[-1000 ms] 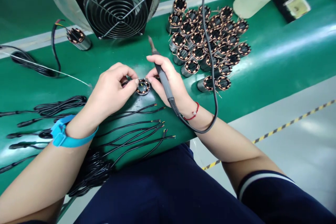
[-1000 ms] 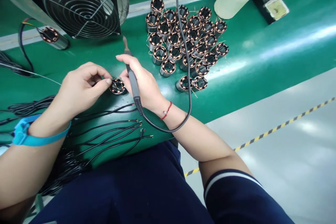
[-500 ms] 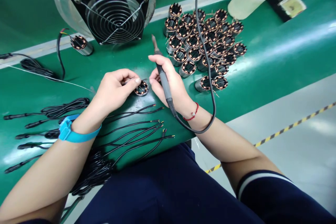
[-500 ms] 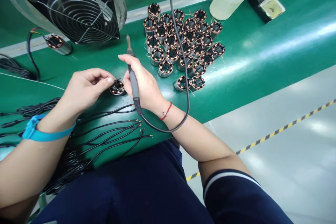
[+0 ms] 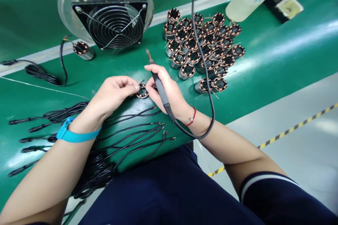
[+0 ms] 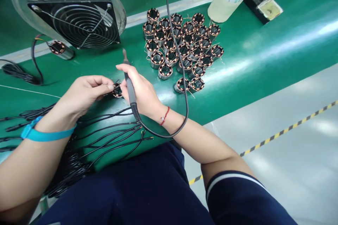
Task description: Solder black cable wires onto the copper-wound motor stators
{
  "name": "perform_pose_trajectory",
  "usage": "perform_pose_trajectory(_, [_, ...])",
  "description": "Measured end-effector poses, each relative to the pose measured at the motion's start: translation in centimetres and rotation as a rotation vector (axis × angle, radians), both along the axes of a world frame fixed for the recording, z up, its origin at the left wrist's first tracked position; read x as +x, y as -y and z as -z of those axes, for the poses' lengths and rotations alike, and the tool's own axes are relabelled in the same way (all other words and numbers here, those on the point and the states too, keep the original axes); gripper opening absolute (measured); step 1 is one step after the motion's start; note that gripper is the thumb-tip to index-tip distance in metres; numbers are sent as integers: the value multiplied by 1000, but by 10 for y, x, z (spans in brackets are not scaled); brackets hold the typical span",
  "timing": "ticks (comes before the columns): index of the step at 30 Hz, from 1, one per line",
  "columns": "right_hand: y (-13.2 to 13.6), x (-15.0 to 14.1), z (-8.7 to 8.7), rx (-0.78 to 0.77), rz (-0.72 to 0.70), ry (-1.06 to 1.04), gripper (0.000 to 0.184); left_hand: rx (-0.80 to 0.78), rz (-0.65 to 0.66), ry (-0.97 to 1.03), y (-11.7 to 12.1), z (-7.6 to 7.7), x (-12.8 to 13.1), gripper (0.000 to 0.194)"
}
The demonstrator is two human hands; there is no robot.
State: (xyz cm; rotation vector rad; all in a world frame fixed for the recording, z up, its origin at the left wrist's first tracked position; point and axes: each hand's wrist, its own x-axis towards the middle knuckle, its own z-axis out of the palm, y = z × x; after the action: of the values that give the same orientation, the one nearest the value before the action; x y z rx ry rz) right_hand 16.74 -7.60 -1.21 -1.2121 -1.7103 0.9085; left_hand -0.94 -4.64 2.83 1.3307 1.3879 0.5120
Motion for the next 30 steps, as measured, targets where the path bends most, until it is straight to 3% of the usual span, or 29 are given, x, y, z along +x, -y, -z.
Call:
perform_pose_trajectory(7, [-1, 1, 3, 66, -39, 27, 52, 16, -48, 14, 5, 8, 4, 17])
perform_pose_trajectory(14, [-4, 4, 0, 144, -75, 27, 66, 73, 151, -49, 0, -6, -6, 14])
perform_pose_trajectory(18, [0, 1, -4, 152, -136, 61, 55, 275, 274, -188, -2, -11, -14, 10])
perform_pose_trajectory(23, [1, -2, -2, 102, -82, -16, 45, 635, 452, -317, 4, -16, -16, 13])
perform_pose_trajectory(28, [-3, -8, 5, 70, -271, -39, 52, 762, 462, -227, 9, -12, -13, 15])
perform_pose_trajectory(30, [-3, -11, 7, 18, -276, -38, 48, 769, 437, -217, 11, -11, -13, 15])
